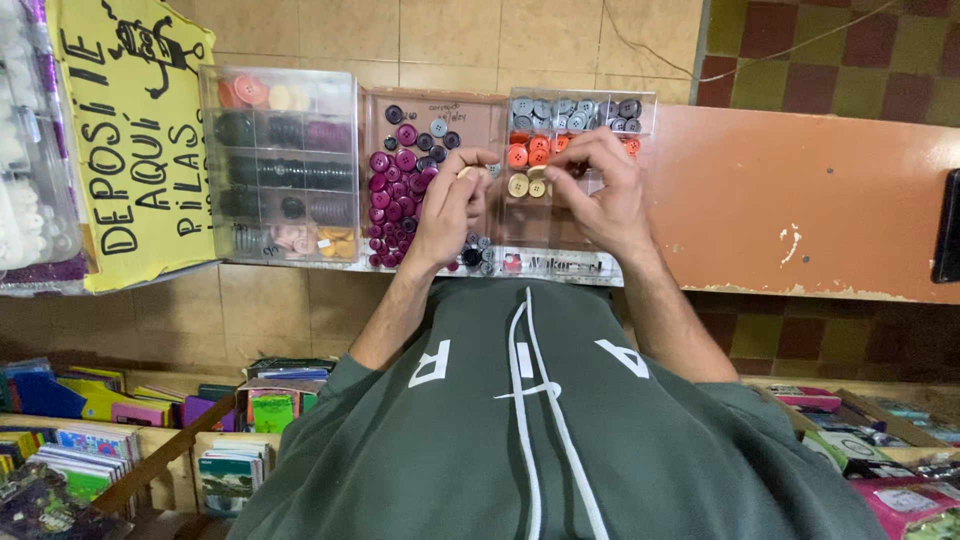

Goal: The person sorts buttons by hand, picking them from a container and placing them into different compartments of a plastic organizer box.

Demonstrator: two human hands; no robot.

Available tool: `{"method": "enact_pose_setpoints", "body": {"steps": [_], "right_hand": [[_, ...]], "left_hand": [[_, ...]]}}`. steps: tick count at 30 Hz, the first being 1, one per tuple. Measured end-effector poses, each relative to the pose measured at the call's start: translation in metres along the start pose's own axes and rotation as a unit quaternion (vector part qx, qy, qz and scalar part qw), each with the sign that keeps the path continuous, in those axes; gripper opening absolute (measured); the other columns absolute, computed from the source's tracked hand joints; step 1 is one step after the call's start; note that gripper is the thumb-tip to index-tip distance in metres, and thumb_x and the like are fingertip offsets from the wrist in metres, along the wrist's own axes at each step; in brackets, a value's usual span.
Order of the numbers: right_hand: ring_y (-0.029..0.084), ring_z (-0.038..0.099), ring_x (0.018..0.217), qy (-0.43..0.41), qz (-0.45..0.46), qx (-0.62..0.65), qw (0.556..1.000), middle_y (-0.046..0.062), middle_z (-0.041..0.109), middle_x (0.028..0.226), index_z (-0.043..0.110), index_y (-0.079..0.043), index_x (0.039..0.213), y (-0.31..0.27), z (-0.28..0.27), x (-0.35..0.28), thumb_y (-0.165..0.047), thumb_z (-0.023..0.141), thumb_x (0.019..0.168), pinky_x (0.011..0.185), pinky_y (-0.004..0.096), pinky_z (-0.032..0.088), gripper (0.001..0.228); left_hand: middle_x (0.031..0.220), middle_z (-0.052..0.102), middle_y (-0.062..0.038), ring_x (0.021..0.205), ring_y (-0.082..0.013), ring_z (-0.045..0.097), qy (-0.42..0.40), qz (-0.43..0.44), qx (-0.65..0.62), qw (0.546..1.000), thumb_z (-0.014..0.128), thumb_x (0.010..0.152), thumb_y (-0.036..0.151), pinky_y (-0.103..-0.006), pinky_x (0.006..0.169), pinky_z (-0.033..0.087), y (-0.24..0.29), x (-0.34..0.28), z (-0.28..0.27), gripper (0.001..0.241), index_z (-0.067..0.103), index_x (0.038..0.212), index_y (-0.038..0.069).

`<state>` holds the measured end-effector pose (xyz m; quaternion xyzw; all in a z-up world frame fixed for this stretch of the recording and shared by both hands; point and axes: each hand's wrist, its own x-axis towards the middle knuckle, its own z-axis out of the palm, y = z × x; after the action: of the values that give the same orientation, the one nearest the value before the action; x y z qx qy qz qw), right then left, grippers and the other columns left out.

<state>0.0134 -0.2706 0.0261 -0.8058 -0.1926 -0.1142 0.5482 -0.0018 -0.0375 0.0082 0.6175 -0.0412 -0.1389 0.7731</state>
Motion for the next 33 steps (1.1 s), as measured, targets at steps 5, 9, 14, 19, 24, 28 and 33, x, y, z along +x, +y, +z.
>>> {"method": "enact_pose_setpoints", "body": {"steps": [5, 9, 14, 19, 24, 28, 33], "right_hand": [[0.032, 0.066, 0.093, -0.011, 0.011, -0.006, 1.000, 0.014, 0.066, 0.100, 0.075, -0.006, 0.107, -0.010, 0.000, 0.003, -0.014, 0.084, 0.096, 0.080, 0.042, 0.053, 0.017], [0.032, 0.064, 0.094, -0.078, -0.012, 0.022, 0.997, 0.016, 0.065, 0.103, 0.076, -0.005, 0.113, -0.021, 0.012, 0.003, -0.016, 0.087, 0.090, 0.079, 0.045, 0.055, 0.028], [0.036, 0.070, 0.094, -0.125, -0.006, 0.078, 0.989, 0.013, 0.070, 0.100, 0.077, -0.008, 0.109, -0.013, 0.016, 0.000, -0.013, 0.085, 0.090, 0.079, 0.045, 0.055, 0.022], [0.028, 0.072, 0.086, -0.061, 0.029, 0.085, 0.994, 0.011, 0.072, 0.093, 0.078, -0.007, 0.108, -0.011, 0.014, -0.004, -0.009, 0.084, 0.091, 0.075, 0.039, 0.055, 0.019], [0.023, 0.069, 0.074, -0.022, 0.030, 0.062, 0.997, 0.011, 0.069, 0.086, 0.077, -0.006, 0.107, -0.018, 0.006, 0.002, -0.010, 0.087, 0.089, 0.067, 0.036, 0.054, 0.021], [0.023, 0.069, 0.073, -0.017, 0.015, 0.040, 0.999, 0.008, 0.071, 0.086, 0.078, -0.008, 0.106, -0.019, 0.009, 0.002, -0.013, 0.089, 0.087, 0.068, 0.036, 0.054, 0.022], [0.025, 0.069, 0.076, -0.024, 0.003, 0.035, 0.999, 0.009, 0.072, 0.088, 0.078, -0.008, 0.105, -0.028, 0.011, 0.006, -0.014, 0.089, 0.088, 0.069, 0.037, 0.055, 0.021]], "left_hand": [[0.074, 0.063, -0.008, 0.050, -0.0071, 0.043, -0.044, 0.064, 0.072, 0.994, 0.034, 0.112, 0.013, -0.0198, 0.046, 0.035, 0.016, -0.002, 0.008, 0.034, 0.056, 0.132, -0.003], [0.088, 0.071, -0.021, 0.072, -0.0281, 0.069, -0.101, 0.097, 0.131, 0.982, 0.045, 0.112, 0.012, -0.0423, 0.070, 0.061, 0.025, -0.002, 0.013, 0.041, 0.045, 0.151, 0.000], [0.082, 0.072, -0.015, 0.067, -0.0207, 0.070, -0.136, 0.057, 0.149, 0.978, 0.049, 0.111, 0.016, -0.0375, 0.069, 0.061, 0.009, -0.003, 0.007, 0.042, 0.048, 0.152, 0.008], [0.071, 0.045, 0.000, 0.058, -0.0063, 0.041, -0.104, -0.008, 0.036, 0.994, 0.031, 0.109, 0.022, -0.0186, 0.054, 0.042, 0.029, 0.000, 0.012, 0.047, 0.056, 0.146, 0.006], [0.065, 0.047, -0.004, 0.052, -0.0101, 0.042, -0.059, 0.027, 0.052, 0.997, 0.032, 0.105, 0.012, -0.0201, 0.047, 0.038, -0.014, 0.011, -0.007, 0.045, 0.051, 0.145, 0.001], [0.063, 0.062, -0.010, 0.051, -0.0125, 0.048, -0.022, 0.050, 0.070, 0.996, 0.030, 0.110, 0.011, -0.0207, 0.046, 0.039, 0.016, 0.004, 0.006, 0.041, 0.051, 0.144, 0.000], [0.077, 0.076, -0.011, 0.050, -0.0085, 0.050, -0.001, 0.062, 0.088, 0.994, 0.034, 0.113, 0.021, -0.0194, 0.047, 0.038, 0.013, -0.002, 0.013, 0.040, 0.055, 0.142, 0.002]]}}
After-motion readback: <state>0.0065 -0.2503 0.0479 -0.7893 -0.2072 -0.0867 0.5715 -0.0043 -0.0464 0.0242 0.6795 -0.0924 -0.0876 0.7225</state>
